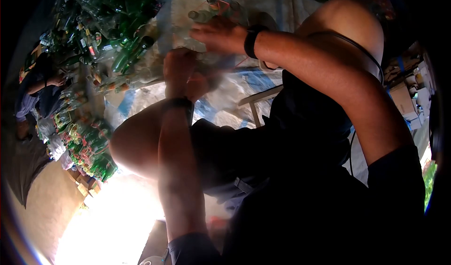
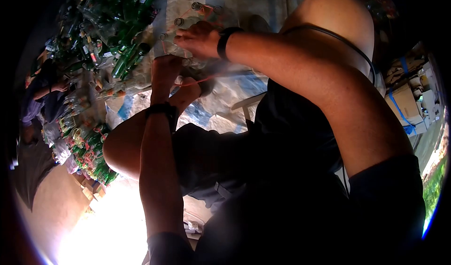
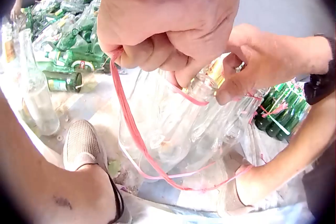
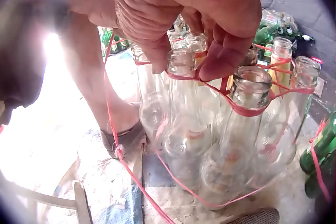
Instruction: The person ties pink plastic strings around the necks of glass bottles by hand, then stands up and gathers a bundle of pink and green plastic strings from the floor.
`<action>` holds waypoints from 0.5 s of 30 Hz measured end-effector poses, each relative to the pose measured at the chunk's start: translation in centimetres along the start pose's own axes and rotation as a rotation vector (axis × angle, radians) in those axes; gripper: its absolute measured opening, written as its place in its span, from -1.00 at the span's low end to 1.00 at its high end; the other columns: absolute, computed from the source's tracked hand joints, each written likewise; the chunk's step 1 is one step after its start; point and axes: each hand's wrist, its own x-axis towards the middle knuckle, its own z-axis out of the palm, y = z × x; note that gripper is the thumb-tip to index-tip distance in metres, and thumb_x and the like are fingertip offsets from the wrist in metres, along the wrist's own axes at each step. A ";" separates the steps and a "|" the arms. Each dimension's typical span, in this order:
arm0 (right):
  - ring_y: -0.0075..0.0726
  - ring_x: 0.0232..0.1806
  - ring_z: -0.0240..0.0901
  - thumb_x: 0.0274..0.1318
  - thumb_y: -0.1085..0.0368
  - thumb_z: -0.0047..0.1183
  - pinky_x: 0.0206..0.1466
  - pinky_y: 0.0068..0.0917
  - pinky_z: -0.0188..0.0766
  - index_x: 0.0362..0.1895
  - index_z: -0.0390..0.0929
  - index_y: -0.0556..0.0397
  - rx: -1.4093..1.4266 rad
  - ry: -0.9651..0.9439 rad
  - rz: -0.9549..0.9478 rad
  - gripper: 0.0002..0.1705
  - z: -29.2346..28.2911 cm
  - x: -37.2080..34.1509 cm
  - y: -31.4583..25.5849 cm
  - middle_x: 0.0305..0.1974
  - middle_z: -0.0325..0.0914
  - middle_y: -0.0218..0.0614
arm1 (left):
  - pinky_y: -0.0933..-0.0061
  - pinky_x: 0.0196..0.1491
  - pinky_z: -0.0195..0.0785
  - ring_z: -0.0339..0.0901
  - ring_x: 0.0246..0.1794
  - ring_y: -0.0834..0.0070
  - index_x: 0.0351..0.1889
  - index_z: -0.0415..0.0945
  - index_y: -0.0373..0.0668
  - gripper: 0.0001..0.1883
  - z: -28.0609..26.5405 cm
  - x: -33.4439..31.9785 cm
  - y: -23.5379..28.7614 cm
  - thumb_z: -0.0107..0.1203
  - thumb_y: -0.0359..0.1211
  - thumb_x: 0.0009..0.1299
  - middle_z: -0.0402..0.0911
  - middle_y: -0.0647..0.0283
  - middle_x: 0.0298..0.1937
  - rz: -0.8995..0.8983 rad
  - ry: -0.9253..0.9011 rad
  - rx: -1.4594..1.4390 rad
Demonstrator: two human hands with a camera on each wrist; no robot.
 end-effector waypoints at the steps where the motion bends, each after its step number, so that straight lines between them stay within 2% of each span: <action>1: -0.08 -0.16 0.61 -0.05 0.31 0.12 -0.17 -0.14 0.51 -0.10 0.52 -0.11 -0.008 -0.086 0.025 -0.67 -0.2 0.3 -0.1 -0.07 0.53 -0.32 | 0.10 -0.13 0.47 0.61 -0.18 -0.05 -0.30 0.70 -0.13 -0.76 0.1 -0.1 -0.1 0.12 -0.22 0.24 0.65 -0.03 -0.26 -0.019 0.018 -0.051; 2: -0.09 -0.17 0.61 -0.06 0.32 0.11 -0.19 -0.15 0.52 -0.11 0.51 -0.09 -0.016 -0.171 0.048 -0.68 -0.4 0.5 -0.1 -0.08 0.53 -0.31 | 0.10 -0.13 0.47 0.61 -0.18 -0.05 -0.30 0.70 -0.13 -0.76 0.2 -0.1 -0.1 0.12 -0.22 0.24 0.65 -0.03 -0.26 -0.019 0.016 -0.053; 3: -0.09 -0.17 0.61 -0.06 0.32 0.11 -0.19 -0.15 0.52 -0.11 0.51 -0.09 -0.016 -0.173 0.050 -0.68 -0.8 0.9 -0.1 -0.08 0.53 -0.31 | 0.20 -0.26 0.45 0.60 -0.39 0.13 -0.35 0.69 -0.21 -0.77 0.5 -0.1 -0.2 0.14 -0.25 0.23 0.63 -0.01 -0.42 0.023 0.075 -0.072; 4: -0.09 -0.18 0.61 -0.05 0.32 0.11 -0.21 -0.15 0.52 -0.13 0.50 -0.08 0.001 -0.262 0.066 -0.69 -1.2 1.2 -0.2 -0.09 0.52 -0.31 | 0.29 -0.40 0.42 0.59 -0.60 0.30 -0.40 0.67 -0.29 -0.77 0.7 -0.1 -0.4 0.17 -0.28 0.23 0.60 0.01 -0.59 0.066 0.135 -0.091; 5: -0.09 -0.18 0.62 -0.05 0.32 0.11 -0.23 -0.14 0.53 -0.14 0.50 -0.06 0.019 -0.351 0.083 -0.70 -1.7 1.5 -0.3 -0.10 0.52 -0.31 | 0.29 -0.40 0.42 0.59 -0.60 0.30 -0.40 0.67 -0.29 -0.77 0.9 -0.3 -0.5 0.17 -0.28 0.23 0.60 0.01 -0.59 0.067 0.135 -0.091; 8: -0.10 -0.19 0.62 -0.06 0.30 0.13 -0.26 -0.13 0.53 -0.15 0.48 -0.05 0.009 -0.287 0.087 -0.69 -0.9 1.2 -0.3 -0.13 0.51 -0.30 | 0.29 -0.38 0.42 0.59 -0.58 0.35 -0.41 0.67 -0.29 -0.77 0.5 -1.5 0.7 0.18 -0.28 0.22 0.61 0.02 -0.58 0.029 0.171 -0.205; 10: -0.10 -0.19 0.62 -0.07 0.29 0.14 -0.27 -0.13 0.53 -0.15 0.47 -0.04 0.002 -0.304 0.095 -0.68 -1.0 1.3 -0.4 -0.14 0.51 -0.29 | 0.30 -0.35 0.45 0.63 -0.52 0.33 -0.36 0.70 -0.26 -0.78 1.3 -1.8 -0.2 0.18 -0.29 0.22 0.66 0.03 -0.51 0.250 0.250 0.074; 15: -0.09 -0.22 0.63 -0.11 0.27 0.19 -0.30 -0.12 0.53 -0.15 0.45 -0.03 -0.008 -0.349 0.096 -0.64 -1.7 1.5 -0.6 -0.15 0.50 -0.29 | 0.32 -0.23 0.49 0.68 -0.38 0.30 -0.30 0.71 -0.23 -0.79 3.2 -2.4 -1.1 0.17 -0.31 0.22 0.71 0.03 -0.37 0.094 0.339 -0.174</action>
